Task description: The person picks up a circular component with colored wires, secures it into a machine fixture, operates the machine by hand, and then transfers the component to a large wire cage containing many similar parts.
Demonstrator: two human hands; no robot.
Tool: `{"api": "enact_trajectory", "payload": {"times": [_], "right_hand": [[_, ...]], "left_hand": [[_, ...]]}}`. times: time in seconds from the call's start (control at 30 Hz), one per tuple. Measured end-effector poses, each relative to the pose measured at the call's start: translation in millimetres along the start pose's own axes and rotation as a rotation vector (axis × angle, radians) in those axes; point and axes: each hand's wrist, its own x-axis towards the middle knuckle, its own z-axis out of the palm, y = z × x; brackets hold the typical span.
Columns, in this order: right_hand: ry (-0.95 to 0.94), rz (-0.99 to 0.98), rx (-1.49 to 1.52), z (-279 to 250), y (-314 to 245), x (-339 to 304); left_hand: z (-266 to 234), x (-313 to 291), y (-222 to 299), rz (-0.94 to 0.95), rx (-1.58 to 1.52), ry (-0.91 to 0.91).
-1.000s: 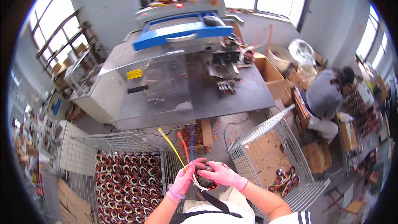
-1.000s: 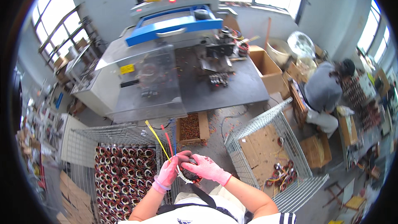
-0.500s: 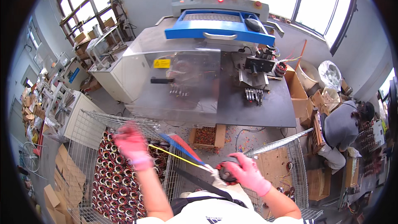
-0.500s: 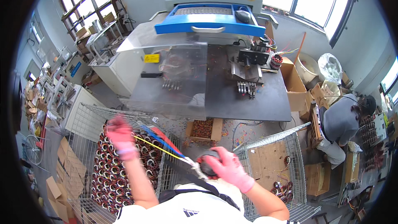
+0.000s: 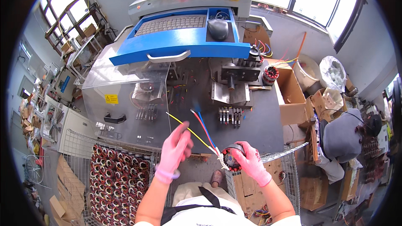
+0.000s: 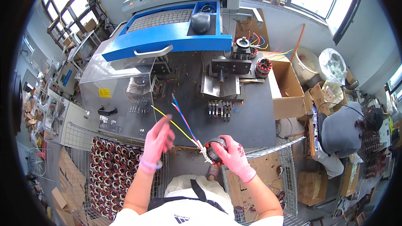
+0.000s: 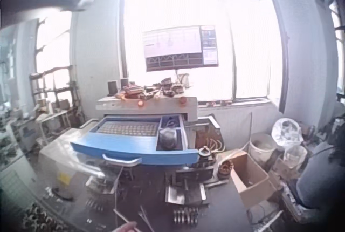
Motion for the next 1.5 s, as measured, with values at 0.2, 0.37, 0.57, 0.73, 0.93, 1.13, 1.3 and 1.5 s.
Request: {"api": "enact_trajectory", "payload": {"times": [0.2,0.37,0.57,0.73,0.93,1.13,1.3,1.5], "right_hand": [[-0.028,-0.116,-0.153,-12,8,43],[0.112,-0.498,-0.580,-25,49,139],[0.169,-0.476,-0.613,-14,73,252],[0.223,-0.531,-0.602,-14,76,303],[0.283,-0.388,-0.421,-17,60,275],[0.135,-0.011,-0.055,23,76,231],[0.255,-0.250,-0.429,-31,90,270],[0.017,-0.283,-0.553,-40,105,310]], "left_hand": [[16,60,-7,-0.112,-0.174,0.036],[13,39,-63,0.001,-0.239,0.045],[38,107,-111,-0.015,-0.224,-0.093],[57,151,-119,0.120,-0.169,-0.101],[63,161,-119,0.142,-0.114,-0.068],[66,157,-111,0.160,-0.006,-0.073],[67,159,-116,0.174,0.009,-0.065],[71,159,-123,0.167,-0.047,-0.043]]}}
